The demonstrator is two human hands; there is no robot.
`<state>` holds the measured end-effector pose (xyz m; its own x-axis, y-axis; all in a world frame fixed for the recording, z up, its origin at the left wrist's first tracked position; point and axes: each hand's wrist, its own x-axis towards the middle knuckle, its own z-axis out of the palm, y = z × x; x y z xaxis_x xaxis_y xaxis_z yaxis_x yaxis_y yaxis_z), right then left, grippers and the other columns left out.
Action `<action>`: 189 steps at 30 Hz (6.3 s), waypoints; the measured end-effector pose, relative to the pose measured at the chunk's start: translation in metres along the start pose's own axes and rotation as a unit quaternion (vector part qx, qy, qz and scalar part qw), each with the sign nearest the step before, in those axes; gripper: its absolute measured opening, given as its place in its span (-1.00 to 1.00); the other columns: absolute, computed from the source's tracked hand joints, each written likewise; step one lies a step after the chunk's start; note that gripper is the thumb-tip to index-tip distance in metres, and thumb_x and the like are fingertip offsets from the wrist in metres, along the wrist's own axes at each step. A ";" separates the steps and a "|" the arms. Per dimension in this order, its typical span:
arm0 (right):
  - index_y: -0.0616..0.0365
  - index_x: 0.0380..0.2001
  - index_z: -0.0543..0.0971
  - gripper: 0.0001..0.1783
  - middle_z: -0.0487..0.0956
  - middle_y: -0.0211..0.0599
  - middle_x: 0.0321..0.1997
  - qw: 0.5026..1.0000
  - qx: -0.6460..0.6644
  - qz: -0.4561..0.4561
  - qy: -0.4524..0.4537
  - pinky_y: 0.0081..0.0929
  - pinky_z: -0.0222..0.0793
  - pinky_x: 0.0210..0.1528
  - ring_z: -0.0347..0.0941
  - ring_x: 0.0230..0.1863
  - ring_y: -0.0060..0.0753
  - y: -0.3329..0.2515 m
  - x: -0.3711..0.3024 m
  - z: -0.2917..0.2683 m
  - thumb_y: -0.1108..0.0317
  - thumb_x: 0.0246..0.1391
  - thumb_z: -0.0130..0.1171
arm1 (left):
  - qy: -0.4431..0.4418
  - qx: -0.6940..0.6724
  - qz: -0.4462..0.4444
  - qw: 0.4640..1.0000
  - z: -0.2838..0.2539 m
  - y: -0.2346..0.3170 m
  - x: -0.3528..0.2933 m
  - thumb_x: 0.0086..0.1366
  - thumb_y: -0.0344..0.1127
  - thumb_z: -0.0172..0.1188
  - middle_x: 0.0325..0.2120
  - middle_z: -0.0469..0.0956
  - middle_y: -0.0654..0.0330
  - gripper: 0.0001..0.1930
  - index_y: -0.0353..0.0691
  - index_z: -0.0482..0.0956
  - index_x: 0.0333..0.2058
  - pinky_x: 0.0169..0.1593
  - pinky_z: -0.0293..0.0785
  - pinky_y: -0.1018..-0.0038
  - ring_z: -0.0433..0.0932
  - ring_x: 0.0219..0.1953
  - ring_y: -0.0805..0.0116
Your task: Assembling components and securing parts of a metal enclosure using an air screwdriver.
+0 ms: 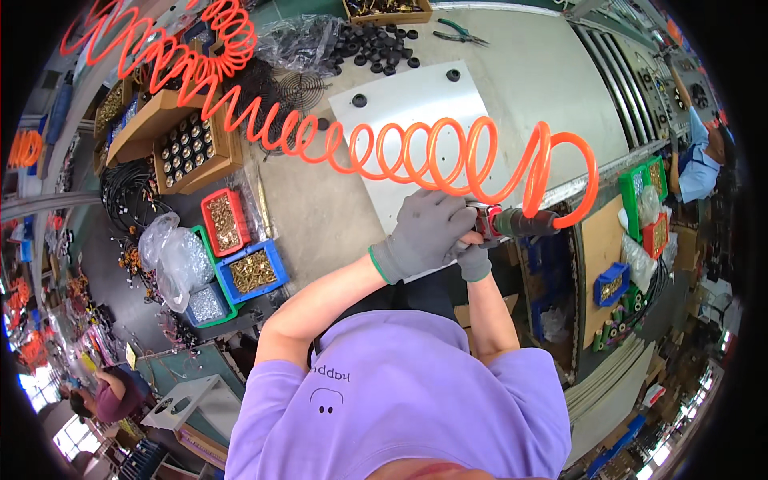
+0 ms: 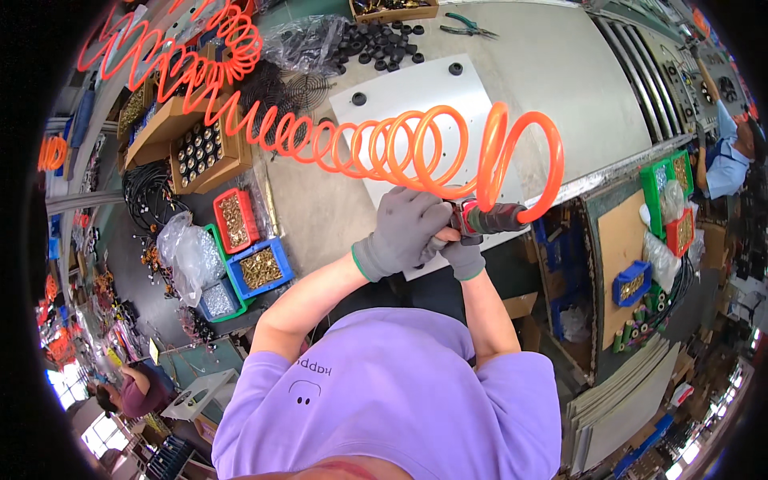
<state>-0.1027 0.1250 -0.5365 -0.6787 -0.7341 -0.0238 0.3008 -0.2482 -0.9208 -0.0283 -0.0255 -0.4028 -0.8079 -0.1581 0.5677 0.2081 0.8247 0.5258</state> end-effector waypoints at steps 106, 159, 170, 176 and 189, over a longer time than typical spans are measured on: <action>0.22 -0.35 0.52 -0.78 0.54 -0.38 -0.39 0.982 -0.150 -0.107 -0.040 -0.59 0.41 -0.34 0.44 -0.40 -0.58 -0.073 0.346 -0.037 0.64 -0.14 0.23 | -0.006 0.162 -0.423 0.891 0.164 -0.223 0.136 0.08 -0.21 0.22 -0.31 0.50 0.19 -0.67 -0.04 0.54 -0.14 -0.20 0.36 0.24 0.49 -0.22 0.17; 0.14 -0.08 0.45 -0.48 0.49 -0.17 -0.31 0.983 0.116 -0.132 -0.044 -0.08 0.47 -0.19 0.50 -0.37 -0.18 -0.071 0.272 0.076 0.53 -0.26 0.14 | 0.387 -0.752 -0.436 0.309 0.075 -0.181 0.027 0.40 -0.12 -0.03 -0.51 0.36 0.33 -0.74 -0.23 0.39 -0.25 -0.64 0.16 0.68 0.26 -0.61 0.61; 0.16 -0.07 0.42 -0.49 0.48 -0.16 -0.31 0.980 0.117 -0.151 -0.053 -0.07 0.48 -0.19 0.50 -0.38 -0.22 -0.053 0.256 0.105 0.56 -0.23 0.12 | 0.462 -0.749 -0.392 0.266 0.059 -0.171 0.015 0.42 -0.15 -0.08 -0.55 0.38 0.32 -0.74 -0.23 0.41 -0.21 -0.48 0.34 0.61 0.34 -0.56 0.52; 0.29 -0.20 0.41 -0.59 0.50 -0.14 -0.34 0.986 0.049 -0.144 -0.063 -0.31 0.49 -0.22 0.49 -0.35 -0.30 -0.047 0.257 0.128 0.57 -0.25 0.15 | 0.458 -0.775 -0.346 0.264 0.050 -0.181 0.018 0.44 -0.28 -0.15 -0.42 0.40 0.25 -0.75 -0.29 0.36 -0.04 -0.34 0.40 0.56 0.39 -0.45 0.46; 0.21 -0.30 0.50 -0.79 0.54 -0.36 -0.34 0.986 -0.106 -0.054 -0.118 -0.53 0.44 -0.20 0.46 -0.29 -0.52 0.011 0.275 0.139 0.64 -0.06 0.12 | 0.172 0.152 -0.486 0.843 0.017 -0.217 -0.012 0.03 -0.27 0.24 -0.30 0.48 0.14 -0.64 -0.07 0.55 -0.13 -0.11 0.31 0.14 0.40 -0.18 0.13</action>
<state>-0.1927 -0.1672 -0.4991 -0.5173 -0.8430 0.1476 0.0708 -0.2140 -0.9743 -0.0726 -0.1932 -0.5341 -0.2961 -0.9448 0.1399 -0.6539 0.3073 0.6914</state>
